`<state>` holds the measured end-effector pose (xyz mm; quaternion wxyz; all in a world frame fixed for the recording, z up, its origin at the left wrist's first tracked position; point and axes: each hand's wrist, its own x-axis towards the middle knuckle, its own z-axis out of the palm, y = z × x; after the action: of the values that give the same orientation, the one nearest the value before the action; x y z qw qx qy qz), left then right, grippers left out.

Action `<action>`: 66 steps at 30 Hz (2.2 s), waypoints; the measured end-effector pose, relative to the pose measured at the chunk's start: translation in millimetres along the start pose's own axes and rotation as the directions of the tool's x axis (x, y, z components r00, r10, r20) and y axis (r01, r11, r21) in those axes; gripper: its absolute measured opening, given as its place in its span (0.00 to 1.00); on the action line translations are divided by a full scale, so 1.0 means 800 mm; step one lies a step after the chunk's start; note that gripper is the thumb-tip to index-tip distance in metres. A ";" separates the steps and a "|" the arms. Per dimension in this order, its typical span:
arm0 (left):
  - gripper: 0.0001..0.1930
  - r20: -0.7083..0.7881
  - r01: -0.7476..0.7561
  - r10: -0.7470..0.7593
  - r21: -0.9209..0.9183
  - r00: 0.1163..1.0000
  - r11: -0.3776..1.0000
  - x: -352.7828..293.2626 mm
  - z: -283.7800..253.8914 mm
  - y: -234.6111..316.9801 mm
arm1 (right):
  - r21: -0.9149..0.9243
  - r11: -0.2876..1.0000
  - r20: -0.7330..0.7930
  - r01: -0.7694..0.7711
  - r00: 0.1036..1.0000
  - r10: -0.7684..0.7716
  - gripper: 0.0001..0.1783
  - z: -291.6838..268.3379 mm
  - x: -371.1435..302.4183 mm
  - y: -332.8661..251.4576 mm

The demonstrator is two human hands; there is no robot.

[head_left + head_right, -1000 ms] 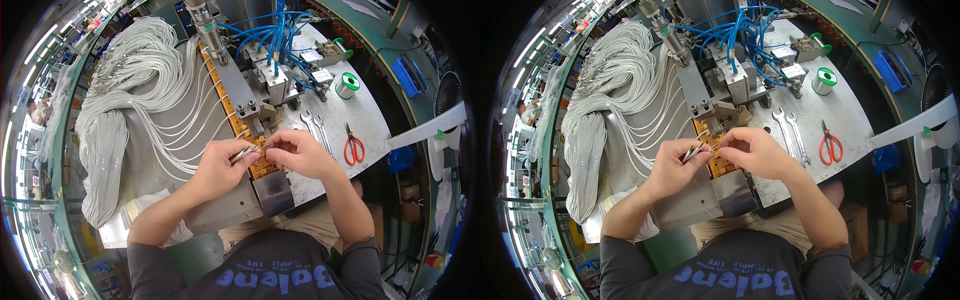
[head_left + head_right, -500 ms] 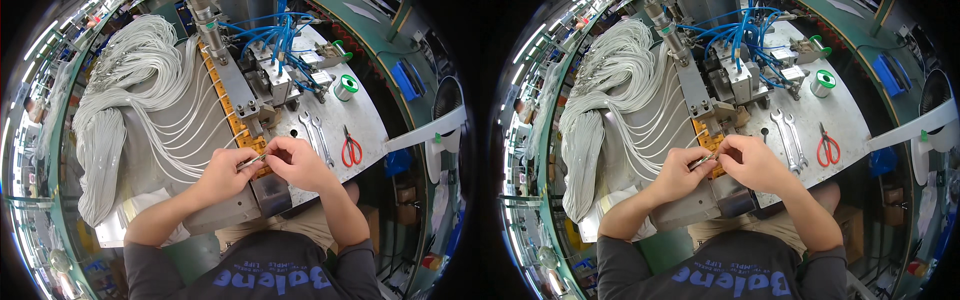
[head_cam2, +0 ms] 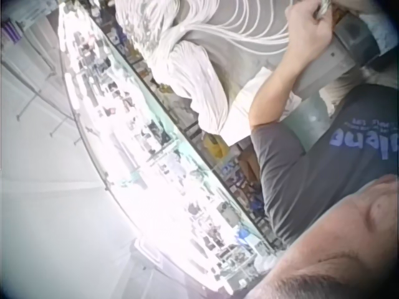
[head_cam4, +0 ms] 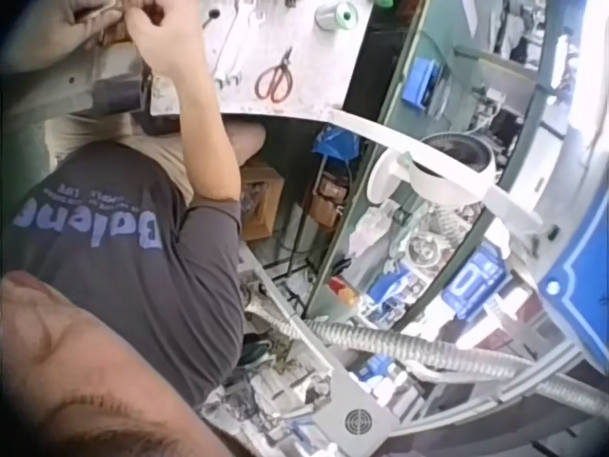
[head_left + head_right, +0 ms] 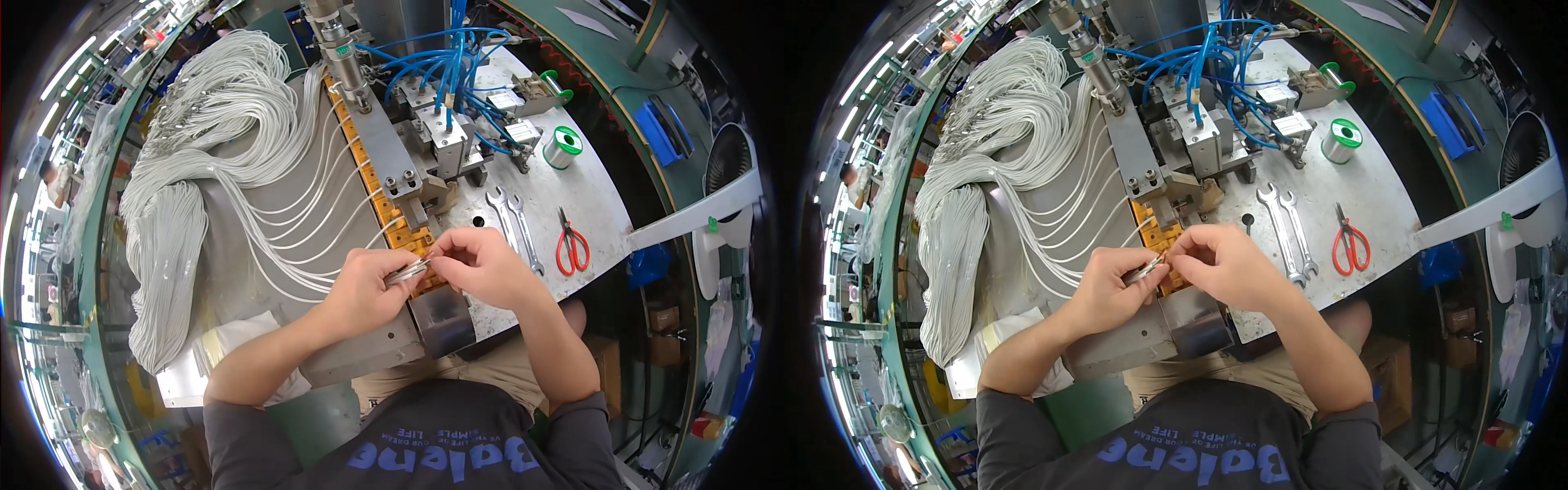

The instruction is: The person arranges bundles of wires on a workbench and inserts individual wire ends into a machine fixture by hand.

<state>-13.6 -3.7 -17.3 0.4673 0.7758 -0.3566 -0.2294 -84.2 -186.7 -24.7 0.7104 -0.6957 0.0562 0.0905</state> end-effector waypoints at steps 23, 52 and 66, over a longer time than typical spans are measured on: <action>0.06 0.051 -0.120 0.116 0.081 0.992 0.990 -0.001 0.004 -0.003 | -0.330 0.937 0.211 0.116 0.976 -0.046 0.09 -0.017 0.007 -0.003; 0.05 0.064 0.142 -0.140 -0.020 0.988 0.990 0.014 -0.011 -0.008 | -0.019 0.978 0.031 0.209 0.978 -0.208 0.05 -0.019 0.016 0.029; 0.05 -0.023 -0.026 0.026 0.014 0.999 1.000 0.006 -0.004 0.008 | -0.046 0.998 0.038 0.052 0.998 -0.051 0.05 -0.015 0.007 0.008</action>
<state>-10.5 -7.5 -10.4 0.4691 0.7769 -0.3626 -0.2118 -79.8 -198.2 -32.2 0.6969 -0.7116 0.0230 0.0864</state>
